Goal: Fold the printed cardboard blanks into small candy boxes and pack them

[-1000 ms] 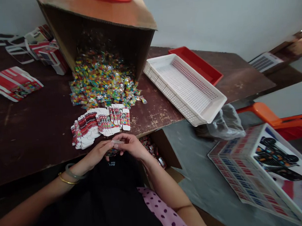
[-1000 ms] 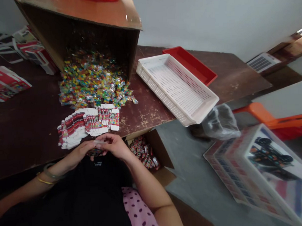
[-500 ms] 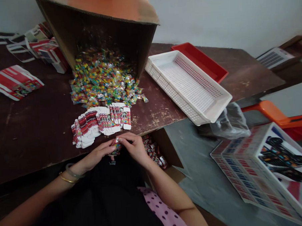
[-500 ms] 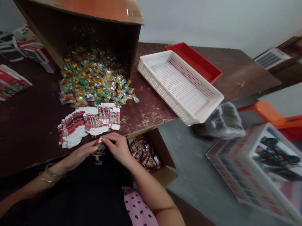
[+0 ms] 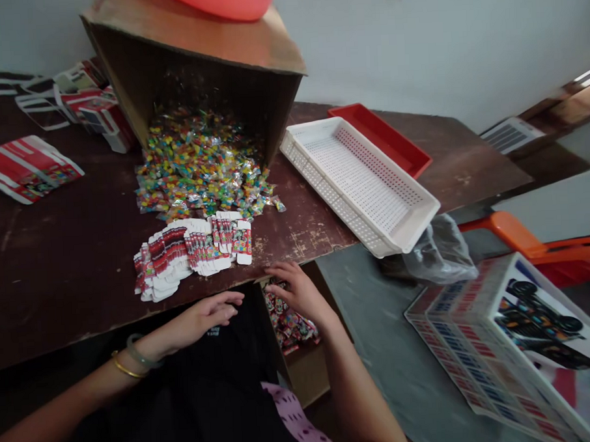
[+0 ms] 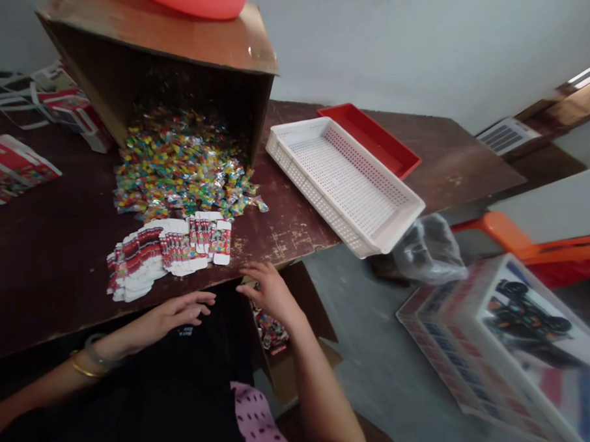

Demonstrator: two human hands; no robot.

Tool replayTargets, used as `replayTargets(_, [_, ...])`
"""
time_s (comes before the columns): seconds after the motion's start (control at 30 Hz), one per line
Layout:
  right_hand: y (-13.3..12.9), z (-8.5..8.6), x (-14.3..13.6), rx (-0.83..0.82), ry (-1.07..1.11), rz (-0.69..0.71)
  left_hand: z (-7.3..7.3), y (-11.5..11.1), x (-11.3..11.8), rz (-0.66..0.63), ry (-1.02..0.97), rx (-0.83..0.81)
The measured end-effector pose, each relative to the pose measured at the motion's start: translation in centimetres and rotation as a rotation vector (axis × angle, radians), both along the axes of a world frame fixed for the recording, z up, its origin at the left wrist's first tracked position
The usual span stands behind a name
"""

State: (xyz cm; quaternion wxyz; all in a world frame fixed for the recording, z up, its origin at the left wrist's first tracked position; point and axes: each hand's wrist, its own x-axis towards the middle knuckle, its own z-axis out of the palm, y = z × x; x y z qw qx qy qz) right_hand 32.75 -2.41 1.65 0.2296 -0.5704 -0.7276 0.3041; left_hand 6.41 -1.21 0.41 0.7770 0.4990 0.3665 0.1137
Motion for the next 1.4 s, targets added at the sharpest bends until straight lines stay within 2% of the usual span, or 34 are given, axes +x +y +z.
replayTargets(0.13, [5.0,-4.2,-2.5,0.199,-0.105,-0.008,0.5,0.6,-0.2,0.042,0.021,-0.003])
replayTargets(0.2, [6.0,-5.5,-3.8,0.254,-0.113,-0.052,0.7,0.8,-0.7,0.08,0.027,-0.024])
replayTargets(0.27, [5.0,-5.6,-5.0,0.328,-0.068,-0.117,0.6,1.0,-1.3,0.154,-0.03,-0.099])
replayTargets(0.3, [3.7,-5.3,-5.7,0.37,-0.032,-0.102,0.5,1.1,-1.6,0.205,-0.09,-0.155])
replayTargets(0.33, [2.2,-4.8,-6.4,0.412,0.004,-0.048,0.3,1.2,-1.9,0.259,-0.152,-0.215])
replayTargets(0.43, [-2.3,-3.2,-8.6,0.443,0.087,0.271,-0.2,1.3,-2.0,0.393,-0.2,-0.32])
replayTargets(0.47, [-3.2,-2.8,-9.2,0.426,0.105,0.301,-0.4,1.2,-1.8,0.418,-0.16,-0.311])
replayTargets(0.5, [-3.7,-2.4,-9.7,0.405,0.119,0.258,-0.5,1.1,-1.6,0.427,-0.111,-0.28])
replayTargets(0.6, [-2.8,-1.8,-10.2,0.347,0.158,-0.014,-0.7,0.3,-0.6,0.379,0.002,-0.108])
replayTargets(0.63, [-2.2,-1.7,-10.2,0.326,0.183,-0.072,-0.7,0.1,-0.3,0.355,0.031,-0.054])
replayTargets(0.7, [-1.1,-1.6,-10.0,0.251,0.264,-0.091,-0.6,-0.4,0.2,0.336,0.071,0.015])
replayTargets(0.83, [0.0,-0.8,-9.3,-0.002,0.382,0.049,0.6,-0.5,0.5,0.3,0.08,0.037])
replayTargets(0.87, [0.2,-0.4,-8.9,-0.061,0.392,0.116,1.0,-0.3,0.3,0.243,0.062,0.032])
replayTargets(0.97, [0.9,1.0,-7.5,-0.177,0.442,0.338,1.7,0.5,-0.5,-0.064,-0.023,-0.001])
replayTargets(1.0, [1.0,1.3,-7.1,-0.189,0.458,0.386,1.7,0.7,-0.7,-0.127,-0.025,0.006])
replayTargets(1.03, [1.0,1.6,-6.8,-0.19,0.469,0.4,1.4,0.9,-0.8,-0.13,0.006,0.039])
replayTargets(1.07, [0.9,1.6,-6.6,-0.186,0.477,0.373,1.0,0.9,-0.8,-0.085,0.065,0.092])
replayTargets(1.13, [0.1,1.3,-6.8,-0.197,0.499,0.222,-0.1,0.5,-0.6,0.08,0.194,0.214])
replayTargets(1.23, [-1.6,0.2,-7.4,-0.259,0.563,-0.021,-1.4,-0.9,-0.2,0.281,0.199,0.306])
replayTargets(1.33, [-3.2,-0.8,-7.9,-0.331,0.716,-0.162,-1.3,-2.3,-0.2,0.434,0.087,0.33])
replayTargets(1.4, [-3.9,-1.4,-7.9,-0.441,0.911,-0.244,-0.8,-3.1,-0.4,0.418,0.064,0.351])
